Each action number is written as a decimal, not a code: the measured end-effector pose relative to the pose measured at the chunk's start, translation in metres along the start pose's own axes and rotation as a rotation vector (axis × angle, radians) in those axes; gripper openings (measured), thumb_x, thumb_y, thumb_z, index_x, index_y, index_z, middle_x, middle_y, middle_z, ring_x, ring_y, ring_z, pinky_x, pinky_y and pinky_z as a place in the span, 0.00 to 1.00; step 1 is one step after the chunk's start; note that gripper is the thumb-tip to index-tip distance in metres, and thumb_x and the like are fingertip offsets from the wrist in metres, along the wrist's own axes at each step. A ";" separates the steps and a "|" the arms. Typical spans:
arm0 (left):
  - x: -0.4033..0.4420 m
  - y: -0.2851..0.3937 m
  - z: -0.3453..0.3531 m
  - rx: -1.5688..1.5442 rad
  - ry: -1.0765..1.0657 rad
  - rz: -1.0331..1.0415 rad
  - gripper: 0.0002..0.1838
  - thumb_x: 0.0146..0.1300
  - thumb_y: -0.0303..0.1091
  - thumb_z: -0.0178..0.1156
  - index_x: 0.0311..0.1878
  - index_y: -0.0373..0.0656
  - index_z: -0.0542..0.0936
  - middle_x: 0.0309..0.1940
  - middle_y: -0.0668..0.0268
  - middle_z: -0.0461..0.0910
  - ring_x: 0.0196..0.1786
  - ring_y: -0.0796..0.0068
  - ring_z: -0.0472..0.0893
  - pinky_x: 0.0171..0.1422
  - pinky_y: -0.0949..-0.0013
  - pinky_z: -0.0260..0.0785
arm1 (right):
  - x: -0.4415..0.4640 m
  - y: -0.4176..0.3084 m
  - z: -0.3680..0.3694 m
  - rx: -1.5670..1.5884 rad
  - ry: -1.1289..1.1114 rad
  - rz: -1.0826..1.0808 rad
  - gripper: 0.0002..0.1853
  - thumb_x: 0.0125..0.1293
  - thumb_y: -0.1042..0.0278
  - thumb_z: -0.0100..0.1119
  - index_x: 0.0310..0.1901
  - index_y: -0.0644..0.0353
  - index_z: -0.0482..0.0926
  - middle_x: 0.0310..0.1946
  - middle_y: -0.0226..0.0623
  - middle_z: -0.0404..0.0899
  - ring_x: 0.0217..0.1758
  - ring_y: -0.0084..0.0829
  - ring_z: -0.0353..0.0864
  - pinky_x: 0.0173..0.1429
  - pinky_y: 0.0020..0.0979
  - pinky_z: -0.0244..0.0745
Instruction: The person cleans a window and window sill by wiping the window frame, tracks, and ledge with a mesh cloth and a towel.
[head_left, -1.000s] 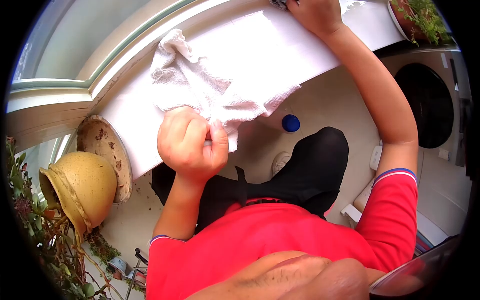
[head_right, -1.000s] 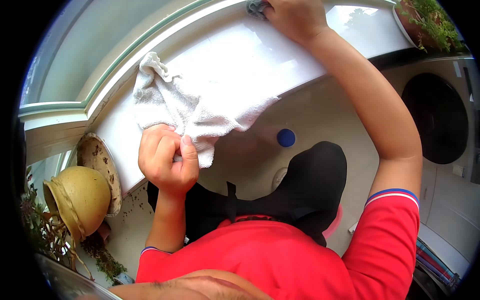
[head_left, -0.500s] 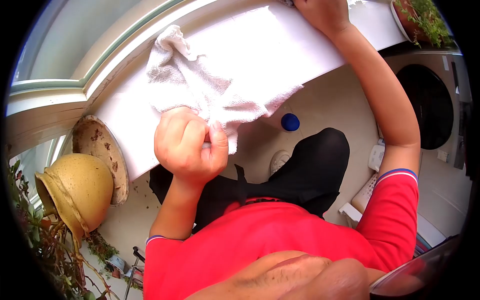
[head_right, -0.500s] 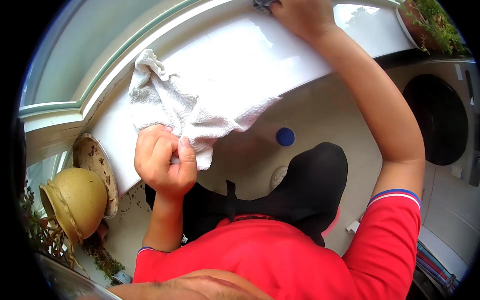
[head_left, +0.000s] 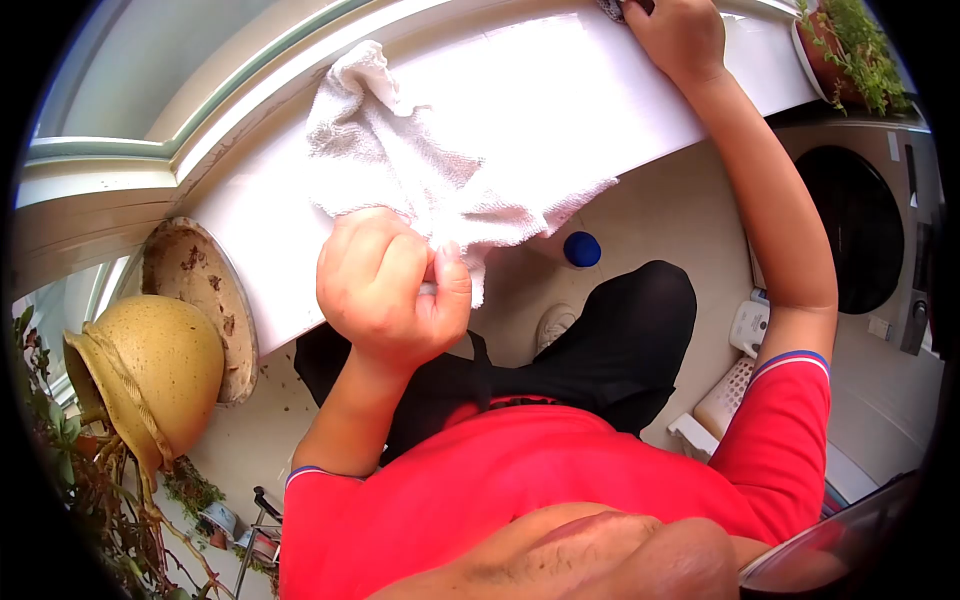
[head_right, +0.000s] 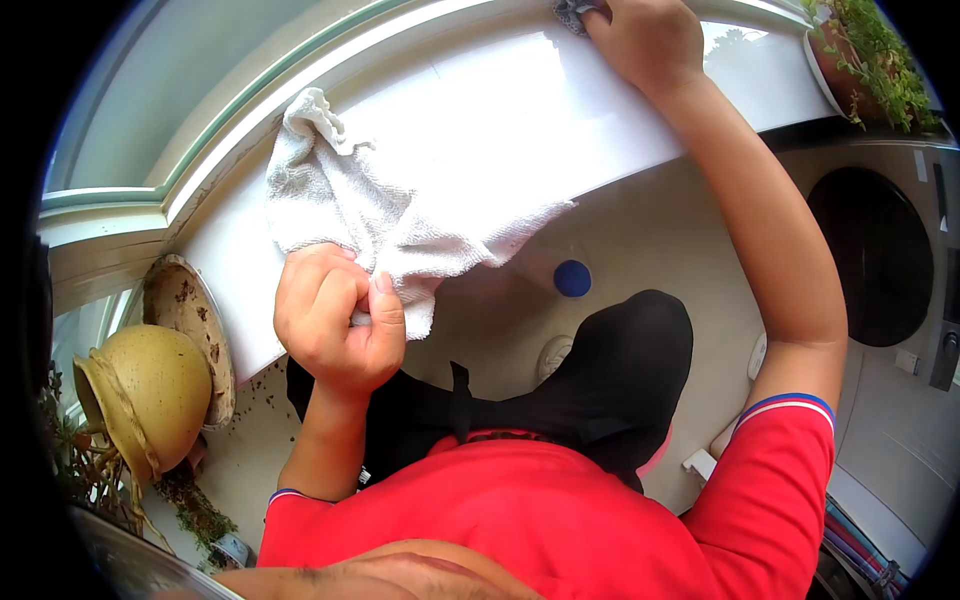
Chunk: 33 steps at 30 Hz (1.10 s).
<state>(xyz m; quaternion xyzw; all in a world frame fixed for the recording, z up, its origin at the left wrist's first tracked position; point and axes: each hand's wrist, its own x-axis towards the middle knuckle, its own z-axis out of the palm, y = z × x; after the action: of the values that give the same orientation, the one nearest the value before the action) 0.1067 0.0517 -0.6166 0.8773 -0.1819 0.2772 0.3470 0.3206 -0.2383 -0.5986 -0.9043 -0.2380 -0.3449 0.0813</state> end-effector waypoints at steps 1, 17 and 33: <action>-0.001 0.002 -0.003 0.016 -0.024 -0.013 0.13 0.50 0.22 0.65 0.21 0.42 0.69 0.22 0.60 0.71 0.31 0.53 0.78 0.38 0.57 0.72 | -0.005 0.002 -0.001 0.013 0.013 0.014 0.08 0.53 0.71 0.68 0.23 0.59 0.77 0.23 0.45 0.80 0.30 0.49 0.84 0.38 0.47 0.80; 0.003 0.002 0.003 0.039 0.026 0.032 0.13 0.50 0.23 0.65 0.21 0.42 0.69 0.22 0.60 0.70 0.30 0.53 0.77 0.37 0.59 0.72 | 0.014 -0.069 0.003 0.173 -0.075 -0.061 0.06 0.56 0.68 0.66 0.30 0.60 0.79 0.28 0.47 0.83 0.35 0.50 0.85 0.43 0.48 0.80; 0.000 0.001 0.005 0.052 0.022 0.048 0.12 0.52 0.23 0.64 0.21 0.42 0.69 0.22 0.59 0.71 0.30 0.54 0.78 0.40 0.57 0.75 | 0.013 -0.080 0.011 0.250 -0.049 0.113 0.05 0.56 0.69 0.65 0.29 0.59 0.79 0.28 0.50 0.82 0.36 0.53 0.84 0.44 0.51 0.79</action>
<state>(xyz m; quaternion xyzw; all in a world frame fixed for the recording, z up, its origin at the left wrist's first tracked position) 0.1083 0.0475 -0.6189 0.8784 -0.1916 0.2996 0.3194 0.2964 -0.1600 -0.5998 -0.9072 -0.2295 -0.2855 0.2069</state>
